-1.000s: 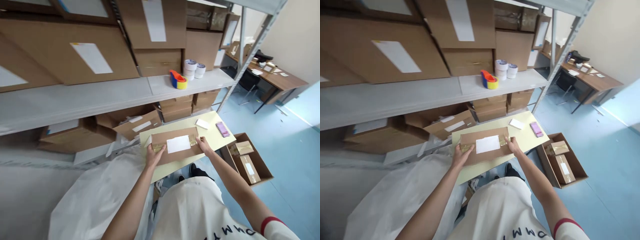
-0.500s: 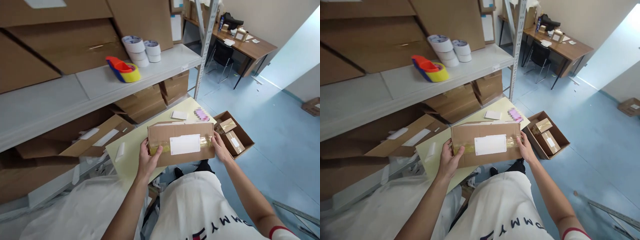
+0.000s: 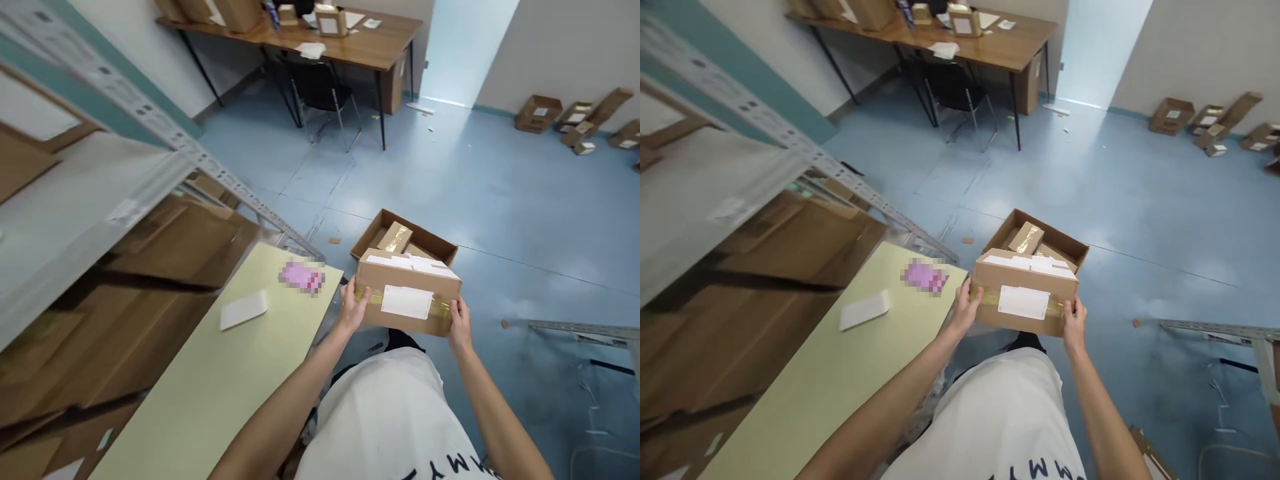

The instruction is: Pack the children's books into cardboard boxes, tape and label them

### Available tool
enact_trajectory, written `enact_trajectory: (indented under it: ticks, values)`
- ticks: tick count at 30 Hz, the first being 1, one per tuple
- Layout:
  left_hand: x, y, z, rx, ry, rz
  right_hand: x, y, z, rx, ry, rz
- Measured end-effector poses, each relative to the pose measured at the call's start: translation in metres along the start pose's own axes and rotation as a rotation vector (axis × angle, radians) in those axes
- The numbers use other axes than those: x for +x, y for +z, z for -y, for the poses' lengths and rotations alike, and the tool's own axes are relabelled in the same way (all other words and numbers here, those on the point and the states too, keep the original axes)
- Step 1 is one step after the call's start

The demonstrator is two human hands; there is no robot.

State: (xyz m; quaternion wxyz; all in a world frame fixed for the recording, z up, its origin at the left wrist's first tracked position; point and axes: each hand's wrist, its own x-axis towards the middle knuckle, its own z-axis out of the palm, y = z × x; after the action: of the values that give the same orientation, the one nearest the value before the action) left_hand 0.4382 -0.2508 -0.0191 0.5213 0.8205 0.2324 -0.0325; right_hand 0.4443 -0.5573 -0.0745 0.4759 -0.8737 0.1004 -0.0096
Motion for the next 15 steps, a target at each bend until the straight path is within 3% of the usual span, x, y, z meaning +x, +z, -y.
enact_trajectory:
  ticks: [4,8,12,15]
  values:
    - [0.081,0.064,-0.032,0.081,-0.006,0.155,0.050,-0.012,-0.015,0.084,0.250,-0.175]
    - [0.135,0.105,-0.066,0.083,0.121,0.338,0.096,-0.020,-0.018,0.013,0.205,-0.213]
    - [0.153,0.115,-0.083,0.061,0.178,0.400,0.109,-0.006,-0.020,-0.120,0.089,-0.105]
    - [0.137,0.102,-0.067,0.026,0.134,0.353,0.094,0.018,-0.026,-0.132,0.135,0.045]
